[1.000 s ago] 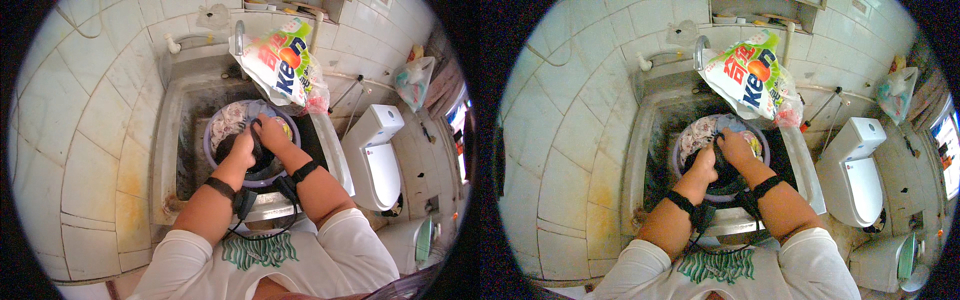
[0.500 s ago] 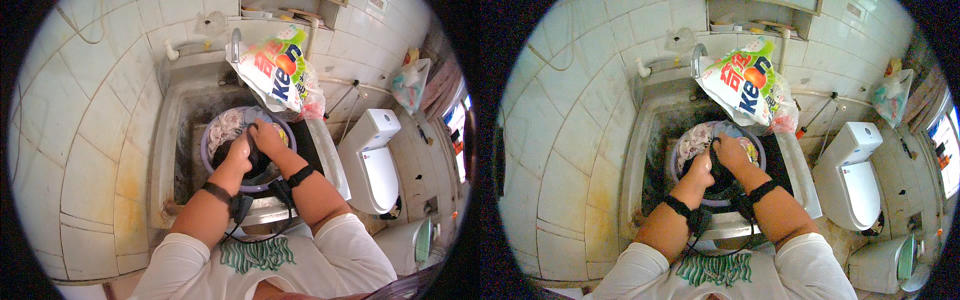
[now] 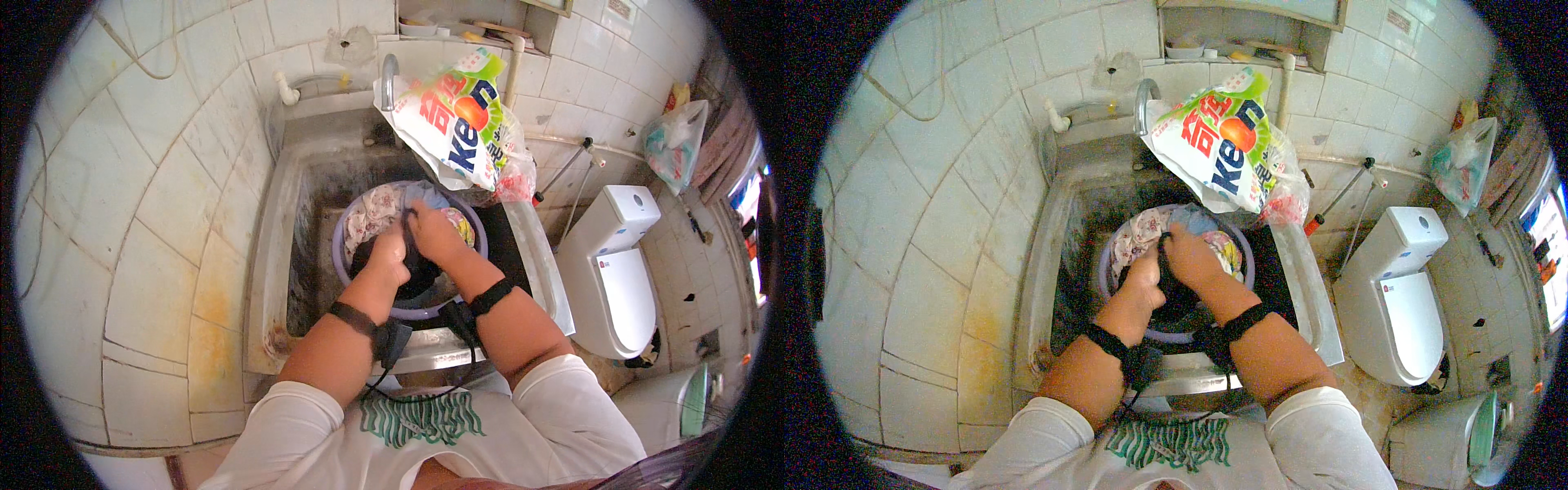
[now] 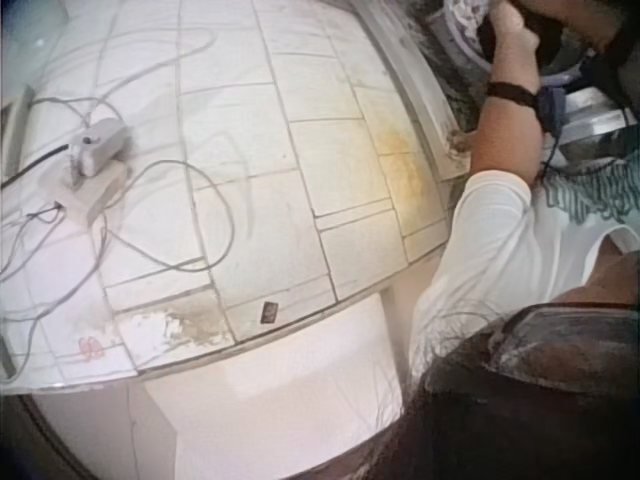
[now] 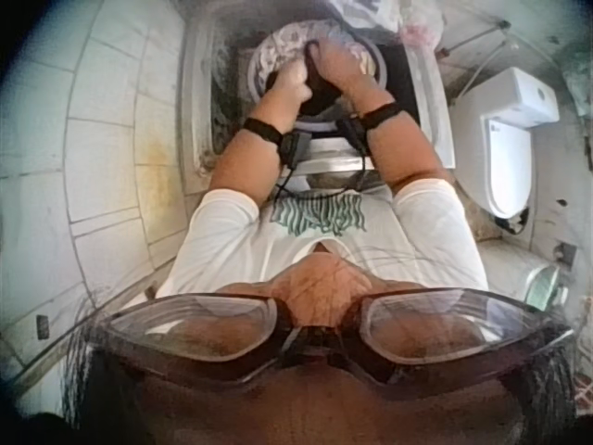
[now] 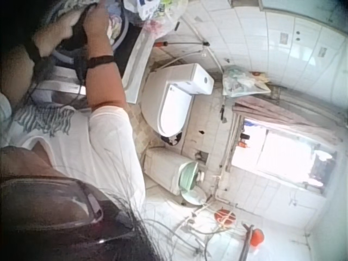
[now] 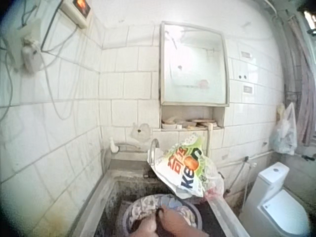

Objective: The person washes dark-colored clothes by hand in a plastic basin inside a washing machine. They scrub the items in soapy water and lift them up while cleaning.

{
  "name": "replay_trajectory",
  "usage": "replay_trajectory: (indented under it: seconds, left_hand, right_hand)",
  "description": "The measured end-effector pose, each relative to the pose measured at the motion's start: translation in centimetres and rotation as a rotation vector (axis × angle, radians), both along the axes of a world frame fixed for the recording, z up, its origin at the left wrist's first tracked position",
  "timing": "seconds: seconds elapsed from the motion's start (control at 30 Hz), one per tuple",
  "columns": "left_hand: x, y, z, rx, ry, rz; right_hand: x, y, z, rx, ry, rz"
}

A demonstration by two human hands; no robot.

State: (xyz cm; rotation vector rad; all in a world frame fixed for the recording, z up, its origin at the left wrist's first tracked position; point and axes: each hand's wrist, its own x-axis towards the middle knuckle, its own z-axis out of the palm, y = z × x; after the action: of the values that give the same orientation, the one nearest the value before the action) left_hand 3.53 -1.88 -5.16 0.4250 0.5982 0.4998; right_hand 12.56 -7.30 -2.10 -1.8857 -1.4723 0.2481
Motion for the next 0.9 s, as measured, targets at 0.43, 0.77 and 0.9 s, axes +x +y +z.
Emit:
replay_trajectory:
  seconds: [0.43,0.77,0.9]
  left_hand:
    - [-1.3,-0.1,3.0,0.018,0.086,0.445]
    - [-1.0,0.5,3.4,-0.007,0.042,0.484]
    - [-1.7,1.9,1.4,0.240,0.012,0.346]
  right_hand:
    - [1.6,-0.1,-1.6,0.050,0.490,0.432]
    - [1.7,-0.8,-1.6,-0.052,0.465,0.381]
    - [1.0,-0.8,0.5,-0.229,0.272,0.161]
